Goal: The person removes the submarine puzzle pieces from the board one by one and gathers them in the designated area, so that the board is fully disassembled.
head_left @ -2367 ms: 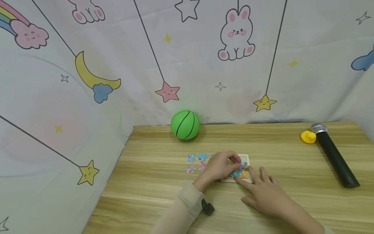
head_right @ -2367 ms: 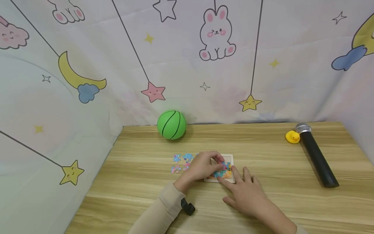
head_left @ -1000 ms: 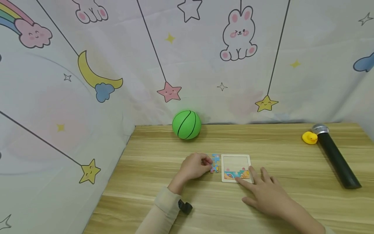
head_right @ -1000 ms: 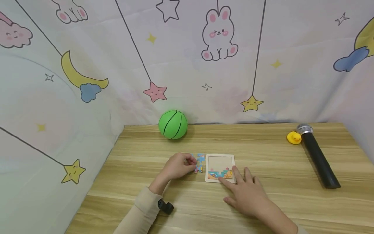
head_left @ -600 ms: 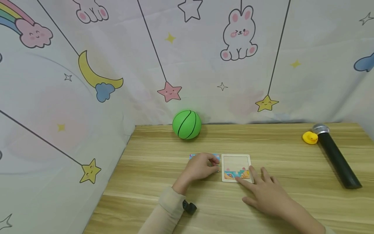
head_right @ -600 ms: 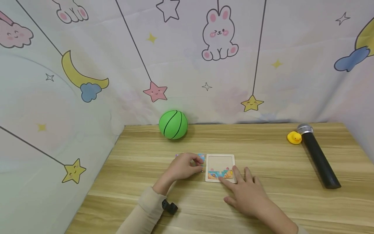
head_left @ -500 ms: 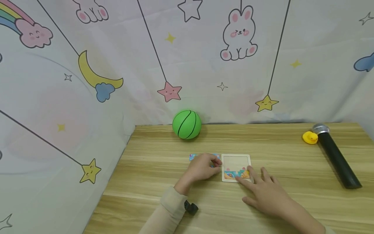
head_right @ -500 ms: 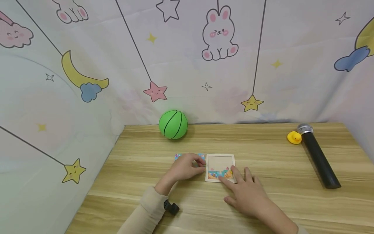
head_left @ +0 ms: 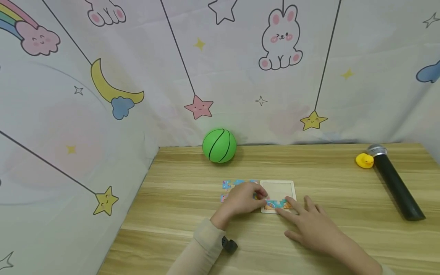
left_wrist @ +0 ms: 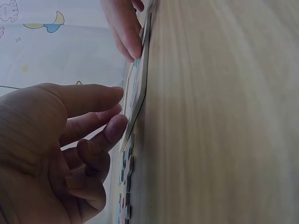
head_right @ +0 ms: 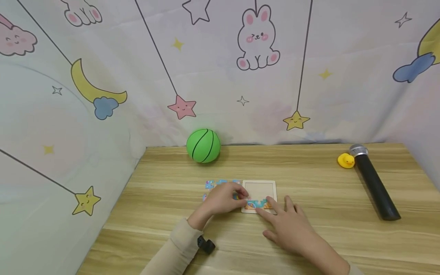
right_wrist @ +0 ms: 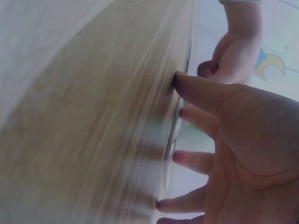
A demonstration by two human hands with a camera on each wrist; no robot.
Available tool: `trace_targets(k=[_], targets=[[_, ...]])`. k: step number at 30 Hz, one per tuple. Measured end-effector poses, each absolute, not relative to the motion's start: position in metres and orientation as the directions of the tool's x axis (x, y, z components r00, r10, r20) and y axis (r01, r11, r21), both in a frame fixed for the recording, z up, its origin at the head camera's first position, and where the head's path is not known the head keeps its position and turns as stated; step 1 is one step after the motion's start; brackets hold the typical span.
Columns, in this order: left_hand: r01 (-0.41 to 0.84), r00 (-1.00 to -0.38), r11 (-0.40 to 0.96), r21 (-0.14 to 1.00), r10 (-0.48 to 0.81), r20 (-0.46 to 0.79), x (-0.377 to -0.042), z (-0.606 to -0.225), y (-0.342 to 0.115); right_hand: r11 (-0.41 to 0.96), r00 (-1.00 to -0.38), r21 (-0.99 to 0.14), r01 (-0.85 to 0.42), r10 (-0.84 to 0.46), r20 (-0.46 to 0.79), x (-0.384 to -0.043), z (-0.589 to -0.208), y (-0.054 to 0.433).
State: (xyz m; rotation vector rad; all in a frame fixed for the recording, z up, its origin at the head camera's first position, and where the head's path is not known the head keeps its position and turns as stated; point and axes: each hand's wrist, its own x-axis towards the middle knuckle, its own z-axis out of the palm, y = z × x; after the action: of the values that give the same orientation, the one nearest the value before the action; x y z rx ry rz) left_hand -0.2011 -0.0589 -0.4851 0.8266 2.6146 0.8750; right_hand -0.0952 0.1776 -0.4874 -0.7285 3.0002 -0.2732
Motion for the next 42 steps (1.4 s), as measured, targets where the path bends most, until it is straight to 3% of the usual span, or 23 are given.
trace_targets(k=[31,42], targets=[[0.418,-0.816,0.712,0.564,0.567,-0.112,-0.1977,-0.4850,-0.0522,0.871,-0.892,-0.215,-0.442,-0.451,0.007,-0.0947,-0.4862,0.1772],[0.421,-0.820,0.644,0.639,0.571,-0.036,-0.1955,-0.4837,-0.0553,0.875,-0.895,-0.216,-0.432,-0.445,-0.012,-0.0950,-0.4863,0.1773]])
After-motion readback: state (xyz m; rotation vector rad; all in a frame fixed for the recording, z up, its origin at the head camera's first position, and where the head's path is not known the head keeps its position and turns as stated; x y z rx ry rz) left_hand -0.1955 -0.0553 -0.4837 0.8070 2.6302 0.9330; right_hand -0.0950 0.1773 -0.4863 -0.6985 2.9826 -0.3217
